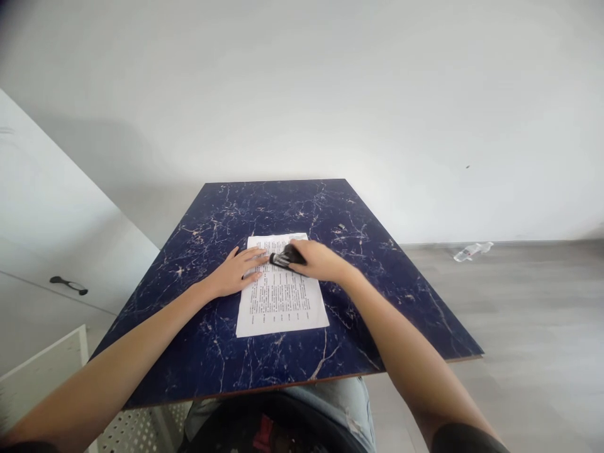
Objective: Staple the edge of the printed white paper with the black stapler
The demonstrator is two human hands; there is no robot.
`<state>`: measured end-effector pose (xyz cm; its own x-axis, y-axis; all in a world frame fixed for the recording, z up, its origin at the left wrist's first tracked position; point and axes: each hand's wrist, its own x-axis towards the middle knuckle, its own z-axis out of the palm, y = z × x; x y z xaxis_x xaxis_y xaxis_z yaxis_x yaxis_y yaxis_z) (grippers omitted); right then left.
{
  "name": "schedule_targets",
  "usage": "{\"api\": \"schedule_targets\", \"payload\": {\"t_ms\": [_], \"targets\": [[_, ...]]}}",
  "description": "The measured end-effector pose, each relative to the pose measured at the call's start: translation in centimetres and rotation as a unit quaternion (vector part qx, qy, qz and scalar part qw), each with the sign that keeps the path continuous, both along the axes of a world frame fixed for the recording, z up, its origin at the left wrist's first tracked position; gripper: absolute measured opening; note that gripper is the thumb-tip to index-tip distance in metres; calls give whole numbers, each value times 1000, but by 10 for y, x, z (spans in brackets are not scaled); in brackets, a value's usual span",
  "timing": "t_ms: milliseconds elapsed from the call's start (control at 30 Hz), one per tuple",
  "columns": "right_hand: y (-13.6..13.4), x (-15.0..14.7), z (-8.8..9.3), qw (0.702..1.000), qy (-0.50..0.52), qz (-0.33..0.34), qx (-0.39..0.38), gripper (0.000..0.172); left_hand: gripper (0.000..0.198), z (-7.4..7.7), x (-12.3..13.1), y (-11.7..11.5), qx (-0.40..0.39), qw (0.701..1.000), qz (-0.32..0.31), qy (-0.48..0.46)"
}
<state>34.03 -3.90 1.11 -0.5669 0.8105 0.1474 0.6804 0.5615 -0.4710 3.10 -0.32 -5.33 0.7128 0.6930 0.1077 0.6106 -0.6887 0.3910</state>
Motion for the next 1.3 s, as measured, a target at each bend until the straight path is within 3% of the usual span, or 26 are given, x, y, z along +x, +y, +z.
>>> {"api": "schedule_targets", "payload": {"t_ms": [100, 200, 400, 567, 700, 833, 900, 967, 1033, 1100, 1200, 1300], "targets": [[-4, -31, -13, 998, -30, 24, 56, 14, 44, 0, -1, 2, 15, 999, 30, -38], [-4, -30, -16, 997, -43, 43, 39, 10, 42, -1, -2, 5, 34, 996, 56, -65], [9, 39, 0, 981, -56, 107, -150, 19, 40, -1, -4, 6, 42, 997, 54, -43], [17, 120, 7, 944, -82, 93, -305, 45, 42, 2, -5, 4, 29, 998, 55, -19], [16, 157, 1, 944, -90, 29, -316, 53, 41, 4, -5, 3, 24, 998, 58, -13], [12, 163, 0, 941, -95, 3, -325, 64, 40, 5, -5, 2, 28, 998, 57, -16], [10, 162, 4, 943, -79, 6, -323, 63, 40, 5, -4, 2, 30, 998, 56, -15], [10, 162, 7, 959, -38, -5, -280, 51, 40, 5, -5, 3, 31, 998, 55, -13], [13, 167, 5, 980, 25, -74, -183, 38, 40, 4, -5, 3, 32, 998, 54, -12], [19, 177, -5, 973, 70, -209, -71, 43, 40, 3, -5, 4, 34, 998, 51, -15], [33, 197, -31, 908, 54, -415, 30, 48, 40, 3, -6, 4, 36, 998, 50, -18], [46, 210, -60, 871, 11, -491, 19, 41, 40, 3, -6, 4, 38, 998, 49, -18]]}}
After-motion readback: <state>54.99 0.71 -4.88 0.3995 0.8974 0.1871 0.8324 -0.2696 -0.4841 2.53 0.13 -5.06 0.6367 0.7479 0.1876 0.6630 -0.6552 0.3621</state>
